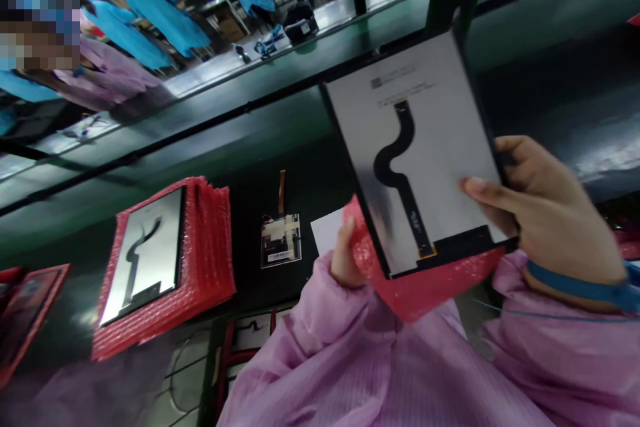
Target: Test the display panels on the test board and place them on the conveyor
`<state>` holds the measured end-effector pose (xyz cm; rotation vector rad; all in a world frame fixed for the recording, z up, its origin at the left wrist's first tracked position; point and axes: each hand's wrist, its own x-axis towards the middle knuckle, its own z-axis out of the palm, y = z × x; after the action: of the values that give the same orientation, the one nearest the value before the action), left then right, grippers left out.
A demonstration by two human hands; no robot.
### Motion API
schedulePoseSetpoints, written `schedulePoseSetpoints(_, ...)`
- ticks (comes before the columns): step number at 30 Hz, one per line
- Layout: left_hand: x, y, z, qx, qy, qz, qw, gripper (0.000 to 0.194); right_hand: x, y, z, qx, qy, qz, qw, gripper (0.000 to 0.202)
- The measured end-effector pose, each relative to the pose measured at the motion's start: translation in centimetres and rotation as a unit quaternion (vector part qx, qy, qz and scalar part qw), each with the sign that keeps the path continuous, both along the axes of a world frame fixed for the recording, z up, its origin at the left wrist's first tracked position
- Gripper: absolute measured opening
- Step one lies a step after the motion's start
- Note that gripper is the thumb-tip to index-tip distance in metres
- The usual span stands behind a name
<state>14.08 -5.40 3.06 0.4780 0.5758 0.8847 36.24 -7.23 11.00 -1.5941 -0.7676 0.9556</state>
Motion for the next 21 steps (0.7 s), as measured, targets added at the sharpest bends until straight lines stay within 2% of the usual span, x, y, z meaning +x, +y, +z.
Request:
schedulePoseSetpoints(3,-4.0,1.4,0.3,0.03,0.08,0.097,0.992,0.052,-4.6,2.4,-0.6,0.005,0.019,0.081,0.997,0.046)
schedulePoseSetpoints(6,-7.7,3.2,0.1,0.005,0.128,0.124,0.984,0.057,-8.7,4.7,-2.7,-0.019,0.054,0.166,0.984,0.045)
schedulePoseSetpoints(10,-10.6,4.9,-0.6,-0.071,0.101,0.136,0.983,0.051,-12.1,6.6,-6.1,-0.026,0.089,0.211,0.973,0.053)
schedulePoseSetpoints(13,-11.5,5.2,-1.2,-0.113,0.076,0.129,0.982,0.053,-12.5,7.3,-7.8,0.002,0.035,0.221,0.975,0.053)
schedulePoseSetpoints(15,-11.8,5.2,-1.3,-0.138,0.065,0.135,0.979,0.051,-11.9,7.6,-8.2,0.028,-0.032,0.219,0.975,0.051)
schedulePoseSetpoints(17,-11.9,5.3,-1.5,-0.139,0.056,0.14,0.979,0.048,-11.1,7.8,-7.8,0.035,-0.073,0.219,0.972,0.049)
schedulePoseSetpoints(21,-12.1,6.8,-2.5,-0.13,0.081,0.149,0.977,0.044,-10.0,8.4,-6.6,0.025,-0.032,0.222,0.974,0.04)
